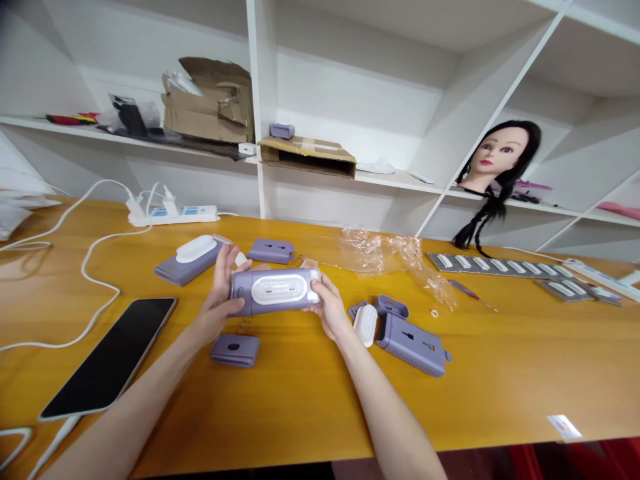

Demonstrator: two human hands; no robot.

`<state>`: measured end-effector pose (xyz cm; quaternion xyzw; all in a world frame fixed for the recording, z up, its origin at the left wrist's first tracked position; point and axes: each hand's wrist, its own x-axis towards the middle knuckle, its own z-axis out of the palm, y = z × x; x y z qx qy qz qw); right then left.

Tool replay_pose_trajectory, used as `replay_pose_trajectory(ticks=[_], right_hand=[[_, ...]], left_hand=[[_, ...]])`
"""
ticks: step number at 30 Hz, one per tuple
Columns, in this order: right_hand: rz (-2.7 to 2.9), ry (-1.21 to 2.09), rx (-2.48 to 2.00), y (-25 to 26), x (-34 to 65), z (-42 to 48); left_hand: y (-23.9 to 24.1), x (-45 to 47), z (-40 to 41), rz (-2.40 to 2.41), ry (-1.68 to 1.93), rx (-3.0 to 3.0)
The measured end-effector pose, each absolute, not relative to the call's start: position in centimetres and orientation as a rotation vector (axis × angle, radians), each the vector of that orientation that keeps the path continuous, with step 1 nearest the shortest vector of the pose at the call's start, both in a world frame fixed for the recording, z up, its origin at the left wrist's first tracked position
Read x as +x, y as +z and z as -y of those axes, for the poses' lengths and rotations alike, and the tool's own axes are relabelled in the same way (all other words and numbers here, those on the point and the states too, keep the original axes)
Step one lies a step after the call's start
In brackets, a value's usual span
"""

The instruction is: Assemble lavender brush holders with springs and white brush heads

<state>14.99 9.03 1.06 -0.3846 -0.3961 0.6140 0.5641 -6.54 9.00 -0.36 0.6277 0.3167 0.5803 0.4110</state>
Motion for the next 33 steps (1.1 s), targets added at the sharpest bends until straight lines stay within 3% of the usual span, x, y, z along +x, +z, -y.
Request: replay_pose_trajectory(ticks=[5,15,26,33], right_hand=[[0.940,1.439,-0.861,0.9,15.3,-9.2],[0.770,1.502,-0.901,0.3,16.1,-9.9],[1.042,1.504,-0.917,0.8,16.9,-10.0],[1.282,1.399,-0.823,1.6,17.6,-9.7]], left_hand=[[0.5,-7.4,-9.2,-0.890,1.254,1.117],[1.7,-7.1,-7.9,-0.701,0.954,1.080],[0.8,-6.1,-8.0,-0.771,1.119,1.097],[-0.1,-6.4,-9.0,-0.849,1.202,1.717]])
